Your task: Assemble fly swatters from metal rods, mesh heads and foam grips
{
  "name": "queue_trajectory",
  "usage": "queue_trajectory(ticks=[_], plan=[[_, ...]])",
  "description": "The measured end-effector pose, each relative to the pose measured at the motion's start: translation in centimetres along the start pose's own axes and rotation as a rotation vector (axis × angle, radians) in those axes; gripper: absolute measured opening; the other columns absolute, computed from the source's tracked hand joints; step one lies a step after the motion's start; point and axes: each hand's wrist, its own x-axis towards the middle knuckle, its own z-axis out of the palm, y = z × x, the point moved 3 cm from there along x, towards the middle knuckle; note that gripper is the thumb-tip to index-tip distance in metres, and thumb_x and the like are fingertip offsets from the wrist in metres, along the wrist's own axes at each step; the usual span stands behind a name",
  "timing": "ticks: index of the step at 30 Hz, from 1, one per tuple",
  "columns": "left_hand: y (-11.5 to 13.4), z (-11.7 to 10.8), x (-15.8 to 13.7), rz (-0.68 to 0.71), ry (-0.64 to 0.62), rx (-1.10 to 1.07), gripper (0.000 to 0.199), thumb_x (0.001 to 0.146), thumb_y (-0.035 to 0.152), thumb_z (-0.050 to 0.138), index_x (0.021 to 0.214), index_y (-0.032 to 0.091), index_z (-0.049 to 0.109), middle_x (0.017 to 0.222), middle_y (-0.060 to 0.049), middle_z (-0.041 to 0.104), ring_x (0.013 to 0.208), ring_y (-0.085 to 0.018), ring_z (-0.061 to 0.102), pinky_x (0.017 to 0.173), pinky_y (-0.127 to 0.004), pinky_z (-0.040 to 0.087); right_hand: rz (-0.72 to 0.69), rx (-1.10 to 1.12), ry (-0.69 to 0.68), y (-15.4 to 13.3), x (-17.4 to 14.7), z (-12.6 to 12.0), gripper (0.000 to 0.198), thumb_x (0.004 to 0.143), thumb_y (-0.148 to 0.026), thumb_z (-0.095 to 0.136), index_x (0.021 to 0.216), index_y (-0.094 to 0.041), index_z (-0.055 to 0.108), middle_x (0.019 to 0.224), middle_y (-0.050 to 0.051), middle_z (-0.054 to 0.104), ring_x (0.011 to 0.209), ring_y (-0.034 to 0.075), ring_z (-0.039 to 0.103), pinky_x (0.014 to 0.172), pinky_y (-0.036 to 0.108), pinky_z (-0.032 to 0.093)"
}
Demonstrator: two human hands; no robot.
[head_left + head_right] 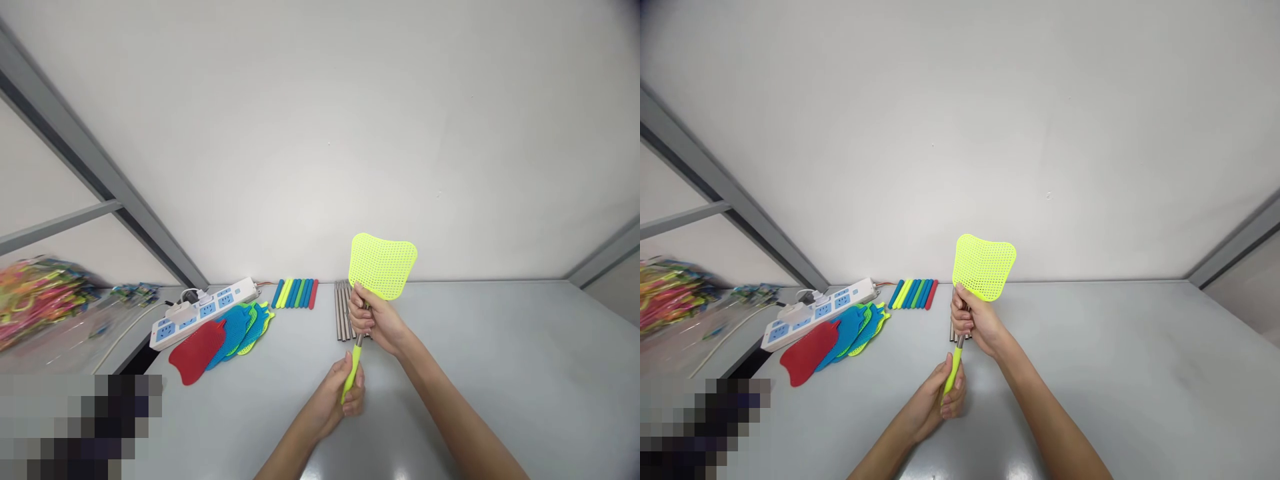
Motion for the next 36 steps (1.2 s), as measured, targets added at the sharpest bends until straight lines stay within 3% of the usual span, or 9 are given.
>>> queue_trajectory(ticks=[6,10,16,23,29,36], plan=[[0.0,0.3,-0.3,-0.037,-0.057,0.101,0.034,0.081,0.046,0.032,0.071,0.016,0.044,0.051,0.005,0.033,0.04,-0.005,0.033,0.046,-0.021,0.028,0.14,-0.09,-0.121,0.1,-0.4,-0.1,0.03,0.078,-0.041,0.042,0.061,-0.016,0.039,0.048,-0.007,0.026,0.039,0.004,0.015,0.039,0.018,0.016],[0.2,0.2,-0.5,-0.037,-0.068,0.082,0.029,0.079,0.043,0.039,0.068,0.016,0.041,0.052,0.006,0.03,0.039,-0.004,0.026,0.043,-0.019,0.023,0.184,-0.046,-0.2,0.2,-0.3,-0.4,0.029,0.079,-0.039,0.04,0.06,-0.017,0.037,0.045,-0.007,0.025,0.039,0.005,0.015,0.039,0.018,0.017],[1.0,-0.3,-1.0,-0.077,-0.18,-0.021,0.031,0.081,0.042,0.034,0.066,0.016,0.04,0.047,0.007,0.022,0.034,-0.003,0.013,0.034,-0.017,0.013,0.246,0.063,-0.275,1.9,0.1,0.1,0.037,0.079,-0.042,0.039,0.054,-0.018,0.029,0.043,-0.008,0.019,0.038,0.005,0.013,0.037,0.018,0.014],[0.9,-0.8,-1.1,-0.075,-0.248,-0.096,0.026,0.081,0.038,0.037,0.069,0.016,0.041,0.047,0.006,0.027,0.033,-0.004,0.019,0.031,-0.016,0.015,0.262,0.145,-0.27,2.9,0.5,0.6,0.037,0.079,-0.041,0.042,0.055,-0.018,0.027,0.043,-0.009,0.016,0.037,0.004,0.009,0.035,0.017,0.01],[0.8,-1.0,-0.6,-0.042,-0.174,-0.035,0.027,0.08,0.04,0.039,0.067,0.016,0.038,0.048,0.007,0.023,0.035,-0.003,0.014,0.032,-0.015,0.012,0.173,0.074,-0.151,3.2,0.8,0.2,0.037,0.075,-0.044,0.045,0.055,-0.018,0.029,0.041,-0.01,0.017,0.034,0.003,0.009,0.033,0.015,0.008],[0.9,-1.3,-0.1,0.098,0.051,0.296,0.032,0.077,0.047,0.04,0.066,0.018,0.034,0.049,0.009,0.021,0.037,-0.003,0.01,0.034,-0.016,0.007,-0.031,0.034,0.202,4.2,1.5,-0.3,0.039,0.071,-0.049,0.047,0.055,-0.02,0.027,0.034,-0.011,0.02,0.029,0.002,0.009,0.027,0.014,0.006]])
